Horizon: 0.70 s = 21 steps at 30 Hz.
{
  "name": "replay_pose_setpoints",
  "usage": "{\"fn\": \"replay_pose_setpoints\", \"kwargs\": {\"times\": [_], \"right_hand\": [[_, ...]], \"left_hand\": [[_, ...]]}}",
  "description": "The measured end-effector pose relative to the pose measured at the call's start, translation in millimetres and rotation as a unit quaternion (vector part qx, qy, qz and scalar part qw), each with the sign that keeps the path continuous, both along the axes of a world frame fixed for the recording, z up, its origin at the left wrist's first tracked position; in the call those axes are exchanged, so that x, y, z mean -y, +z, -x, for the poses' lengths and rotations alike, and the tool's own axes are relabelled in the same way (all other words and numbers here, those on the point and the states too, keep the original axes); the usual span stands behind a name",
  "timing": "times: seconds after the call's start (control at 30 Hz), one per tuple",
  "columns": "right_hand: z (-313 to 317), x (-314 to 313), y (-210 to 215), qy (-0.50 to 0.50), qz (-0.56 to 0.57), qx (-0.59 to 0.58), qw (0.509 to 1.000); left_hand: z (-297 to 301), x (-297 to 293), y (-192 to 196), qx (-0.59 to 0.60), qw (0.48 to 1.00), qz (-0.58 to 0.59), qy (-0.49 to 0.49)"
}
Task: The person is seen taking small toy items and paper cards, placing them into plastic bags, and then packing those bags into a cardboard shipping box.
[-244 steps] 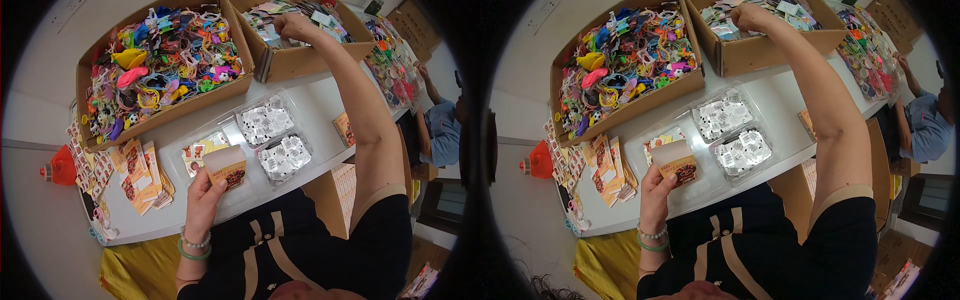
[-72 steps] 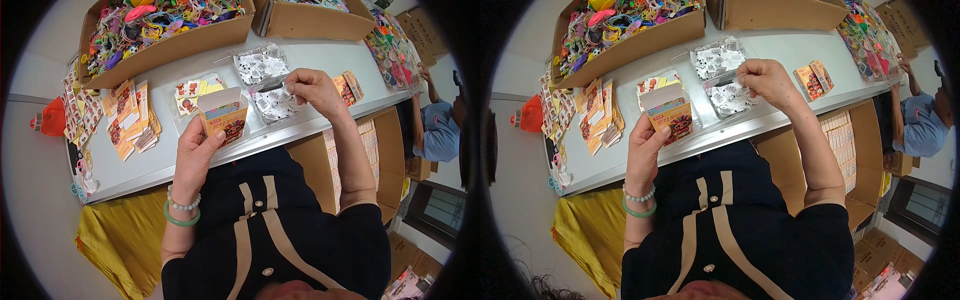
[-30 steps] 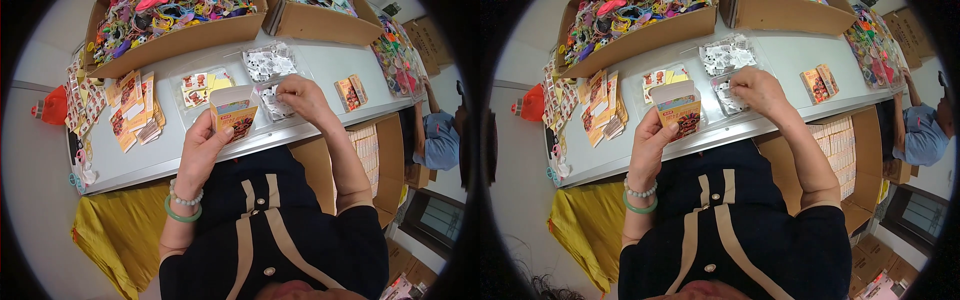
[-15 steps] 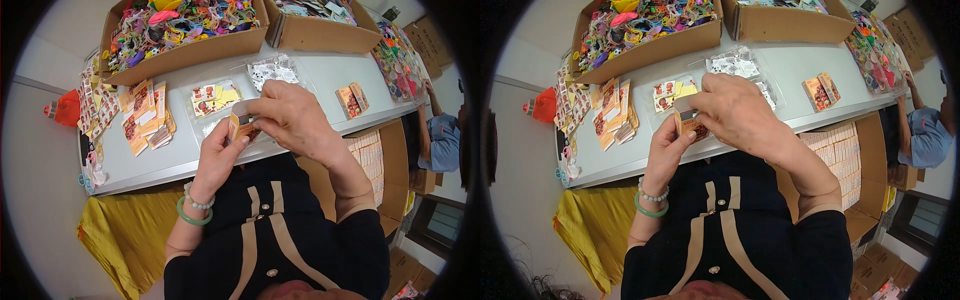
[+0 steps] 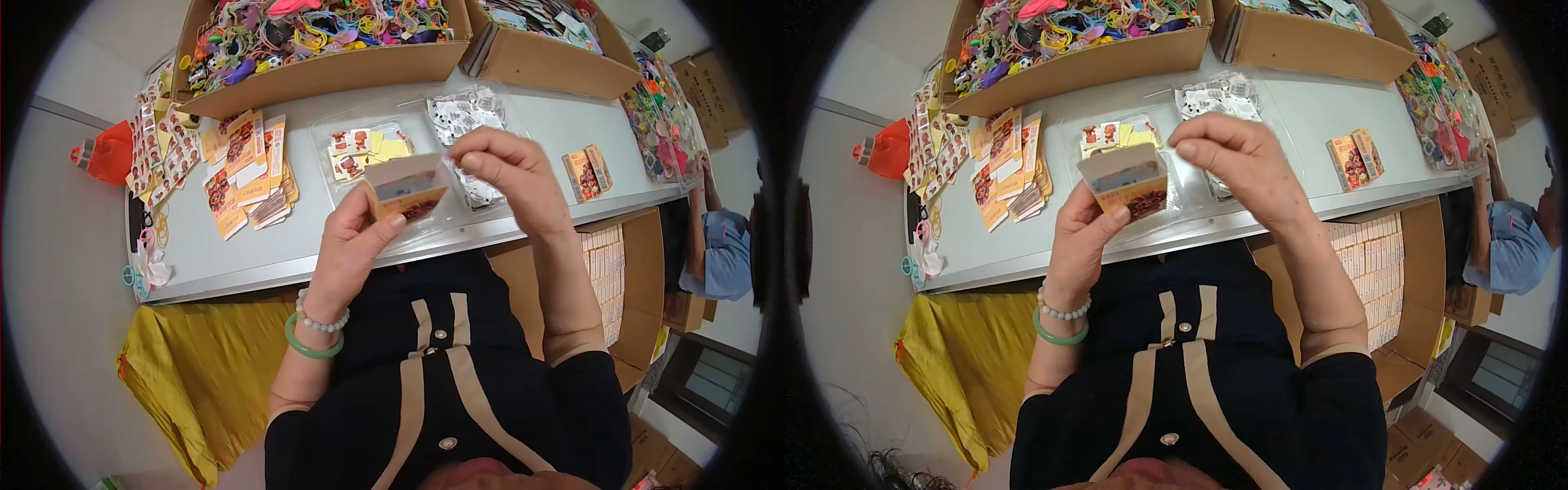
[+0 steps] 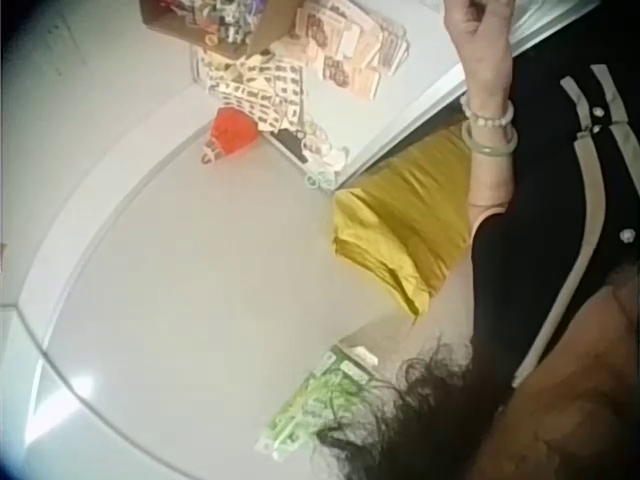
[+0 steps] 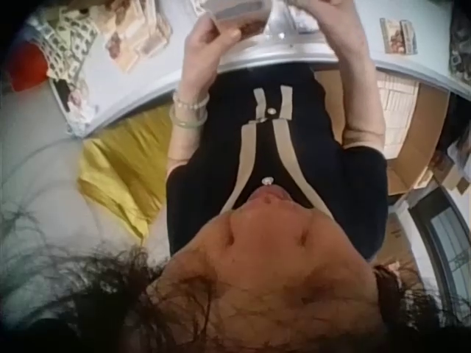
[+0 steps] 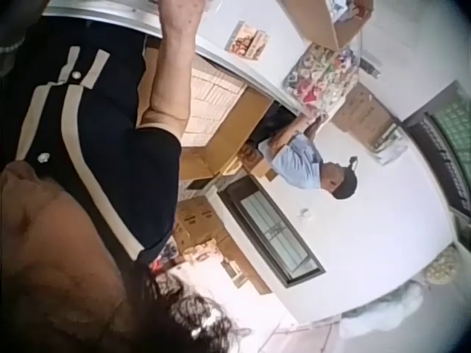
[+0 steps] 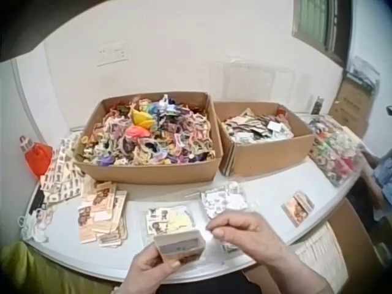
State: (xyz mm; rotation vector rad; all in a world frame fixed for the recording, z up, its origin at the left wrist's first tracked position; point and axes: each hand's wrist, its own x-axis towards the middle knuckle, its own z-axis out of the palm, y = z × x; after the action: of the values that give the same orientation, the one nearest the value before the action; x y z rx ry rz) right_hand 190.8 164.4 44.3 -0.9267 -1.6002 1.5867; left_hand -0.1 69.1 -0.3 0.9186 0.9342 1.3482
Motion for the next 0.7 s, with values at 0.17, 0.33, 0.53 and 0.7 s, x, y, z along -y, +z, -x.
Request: {"fn": "replay_pose_setpoints", "kwargs": {"times": [0.17,0.33,0.53,0.7], "right_hand": [[9.2,8.0,-4.5,0.024,0.023,-0.003,0.999],[13.2,-13.4,-9.0,0.031,-0.07,0.118,0.99],[49.5,-20.5,-15.9,0.065,-0.199,0.245,0.947],[81.7,-31.1,-4.5,0.139,-0.286,0.38,0.869]], "left_hand": [[6.7,14.5,6.1,0.011,0.999,0.026,0.02],[51.2,33.3,10.3,0.033,0.974,-0.008,0.224],[69.4,44.7,4.9,0.027,0.966,-0.019,0.256],[70.4,43.6,-1.6,0.045,0.973,0.012,0.224]]}}
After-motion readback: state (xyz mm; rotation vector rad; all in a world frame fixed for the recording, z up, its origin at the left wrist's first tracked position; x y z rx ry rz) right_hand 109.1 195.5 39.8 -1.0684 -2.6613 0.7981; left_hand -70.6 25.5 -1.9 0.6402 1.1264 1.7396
